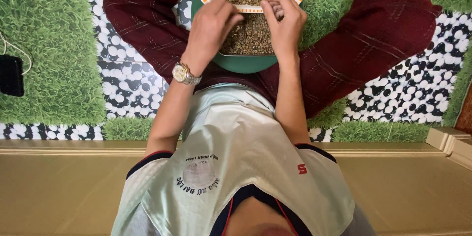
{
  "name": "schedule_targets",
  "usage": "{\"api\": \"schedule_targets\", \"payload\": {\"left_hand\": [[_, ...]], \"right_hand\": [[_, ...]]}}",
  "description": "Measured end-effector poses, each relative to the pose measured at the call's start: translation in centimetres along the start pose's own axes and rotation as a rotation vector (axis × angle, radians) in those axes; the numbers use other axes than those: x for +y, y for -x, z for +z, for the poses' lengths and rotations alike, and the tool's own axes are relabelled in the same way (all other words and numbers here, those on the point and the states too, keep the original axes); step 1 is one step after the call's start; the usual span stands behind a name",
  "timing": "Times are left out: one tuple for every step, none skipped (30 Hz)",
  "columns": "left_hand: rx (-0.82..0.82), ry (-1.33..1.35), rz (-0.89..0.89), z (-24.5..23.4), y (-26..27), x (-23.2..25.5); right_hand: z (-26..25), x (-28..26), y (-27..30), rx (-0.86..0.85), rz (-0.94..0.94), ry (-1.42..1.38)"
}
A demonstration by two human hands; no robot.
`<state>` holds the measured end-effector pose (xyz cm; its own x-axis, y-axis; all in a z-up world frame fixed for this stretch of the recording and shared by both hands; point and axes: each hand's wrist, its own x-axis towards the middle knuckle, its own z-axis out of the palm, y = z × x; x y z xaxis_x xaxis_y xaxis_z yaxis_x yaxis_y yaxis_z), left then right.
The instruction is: Manual sorting of coffee beans to remove defects or debris
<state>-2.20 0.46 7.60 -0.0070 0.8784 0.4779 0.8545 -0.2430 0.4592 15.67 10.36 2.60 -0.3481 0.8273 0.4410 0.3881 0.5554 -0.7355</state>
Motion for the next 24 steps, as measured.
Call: {"api": "schedule_targets", "payload": {"left_hand": [[0.0,0.0,0.001,0.0,-0.6,-0.5],[0.022,-0.054,0.012,0.0,-1.1,-0.8],[0.043,-0.107,0.024,0.1,-1.5,-1.2],[0.041,-0.105,0.021,-0.5,-1.9,-0.9],[0.034,-0.111,-0.012,-1.1,-2.3,-0.5],[0.028,-0.116,-0.045,-1.7,-2.9,-0.2],[0.026,-0.115,-0.046,-1.8,-2.9,0.0],[0.026,-0.107,-0.058,-1.9,-2.9,0.3],[0.026,-0.1,-0.07,-2.0,-2.9,0.6],[0.026,-0.099,-0.072,-0.9,-2.0,0.3],[0.063,-0.071,-0.024,0.2,-1.1,0.1],[0.101,-0.046,0.024,1.3,-0.3,-0.2],[0.1,-0.047,0.021,1.1,0.5,0.7],[-0.014,0.029,-0.032,0.9,1.3,1.6],[-0.13,0.106,-0.083,0.7,2.1,2.6],[-0.131,0.107,-0.083,1.6,2.6,2.2],[-0.177,0.055,-0.133,2.5,3.2,1.8],[-0.222,0.003,-0.18,3.5,3.6,1.4],[-0.223,0.003,-0.176,4.2,3.4,1.2],[-0.234,-0.036,-0.209,5.0,3.3,0.9],[-0.244,-0.075,-0.242,5.7,3.2,0.7],[-0.244,-0.075,-0.241,6.6,3.1,0.6],[-0.264,-0.1,-0.246,7.4,3.1,0.5],[-0.283,-0.126,-0.25,8.1,3.0,0.3]], "right_hand": [[0.2,0.2,-0.4,0.001,0.0,0.0],[0.3,0.3,-0.6,0.047,-0.032,0.045],[0.5,0.5,-0.8,0.093,-0.064,0.089],[0.5,0.6,-0.8,0.091,-0.061,0.09],[0.4,0.6,-0.9,0.098,-0.059,0.086],[0.4,0.7,-1.1,0.107,-0.058,0.081],[0.0,0.6,-0.9,0.106,-0.055,0.082],[-0.4,0.4,-0.8,0.084,-0.058,0.087],[-0.8,0.2,-0.6,0.063,-0.061,0.091],[-1.2,0.4,0.1,0.061,-0.06,0.091],[-1.6,0.5,0.7,-0.038,-0.061,0.103],[-1.9,0.7,1.4,-0.138,-0.063,0.113],[-2.4,0.0,1.7,-0.14,-0.063,0.111],[-3.0,-0.7,2.1,-0.264,-0.042,0.141],[-3.5,-1.5,2.5,-0.389,-0.023,0.17],[-3.3,-1.5,2.7,-0.389,-0.022,0.17],[-3.1,-1.6,2.9,-0.415,0.021,0.207],[-2.9,-1.6,3.1,-0.438,0.064,0.245],[-2.6,-1.5,3.0,-0.435,0.066,0.246],[-2.3,-1.5,3.0,-0.438,0.075,0.241],[-2.1,-1.4,3.1,-0.44,0.084,0.236],[-1.9,-1.4,3.1,-0.438,0.085,0.237],[-1.8,-1.5,3.2,-0.442,0.072,0.223],[-1.6,-1.5,3.1,-0.444,0.058,0.209]]}}
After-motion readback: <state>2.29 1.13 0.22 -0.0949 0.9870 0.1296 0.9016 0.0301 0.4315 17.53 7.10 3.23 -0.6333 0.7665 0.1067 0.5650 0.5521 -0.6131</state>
